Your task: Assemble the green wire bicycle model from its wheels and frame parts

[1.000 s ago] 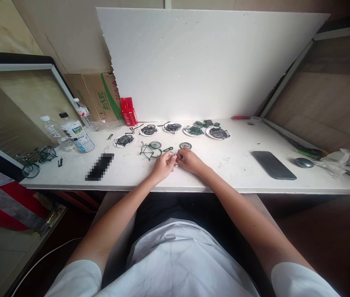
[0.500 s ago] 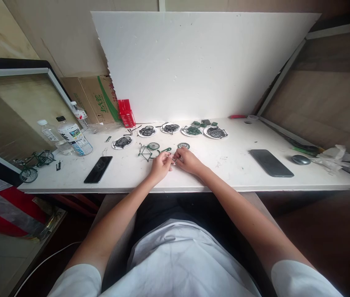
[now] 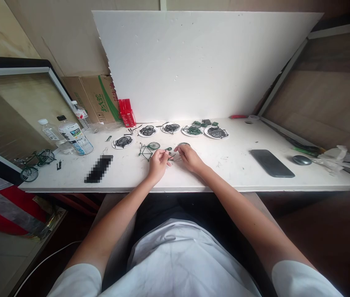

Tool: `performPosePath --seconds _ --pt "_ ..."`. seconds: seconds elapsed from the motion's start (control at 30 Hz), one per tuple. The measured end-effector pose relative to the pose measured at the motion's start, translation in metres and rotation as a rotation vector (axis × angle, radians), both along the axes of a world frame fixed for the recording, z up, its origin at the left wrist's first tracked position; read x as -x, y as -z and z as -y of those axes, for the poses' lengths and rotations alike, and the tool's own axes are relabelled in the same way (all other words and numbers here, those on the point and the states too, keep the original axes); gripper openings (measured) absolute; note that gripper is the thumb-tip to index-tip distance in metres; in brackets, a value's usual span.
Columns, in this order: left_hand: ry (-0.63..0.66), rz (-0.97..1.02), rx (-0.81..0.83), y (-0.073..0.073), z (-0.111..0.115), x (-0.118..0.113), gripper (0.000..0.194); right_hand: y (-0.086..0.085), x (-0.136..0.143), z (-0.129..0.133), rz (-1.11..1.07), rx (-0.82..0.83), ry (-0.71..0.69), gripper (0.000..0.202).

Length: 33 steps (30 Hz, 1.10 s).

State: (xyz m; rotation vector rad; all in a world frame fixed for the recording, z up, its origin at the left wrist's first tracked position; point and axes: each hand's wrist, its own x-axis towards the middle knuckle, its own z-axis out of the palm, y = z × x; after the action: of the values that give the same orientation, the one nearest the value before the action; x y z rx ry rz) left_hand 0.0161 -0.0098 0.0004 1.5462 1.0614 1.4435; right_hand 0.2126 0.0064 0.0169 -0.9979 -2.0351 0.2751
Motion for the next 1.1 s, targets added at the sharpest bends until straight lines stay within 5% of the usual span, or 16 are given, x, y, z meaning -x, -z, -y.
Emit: performPosePath --seconds 0.43,0.73,1.1 --pt "-0.115 -0.064 -0.086 0.011 -0.007 0.004 0.035 0.004 0.0 0.003 0.181 0.03 -0.109 0.01" --pt "-0.151 -0.115 -0.088 0.008 -0.006 0.003 0.034 0.004 -0.001 0.001 0.184 0.049 -0.201 0.021" --pt "-0.145 -0.222 -0.087 0.011 -0.006 0.005 0.033 0.002 0.003 0.004 0.31 0.054 -0.103 0.03"
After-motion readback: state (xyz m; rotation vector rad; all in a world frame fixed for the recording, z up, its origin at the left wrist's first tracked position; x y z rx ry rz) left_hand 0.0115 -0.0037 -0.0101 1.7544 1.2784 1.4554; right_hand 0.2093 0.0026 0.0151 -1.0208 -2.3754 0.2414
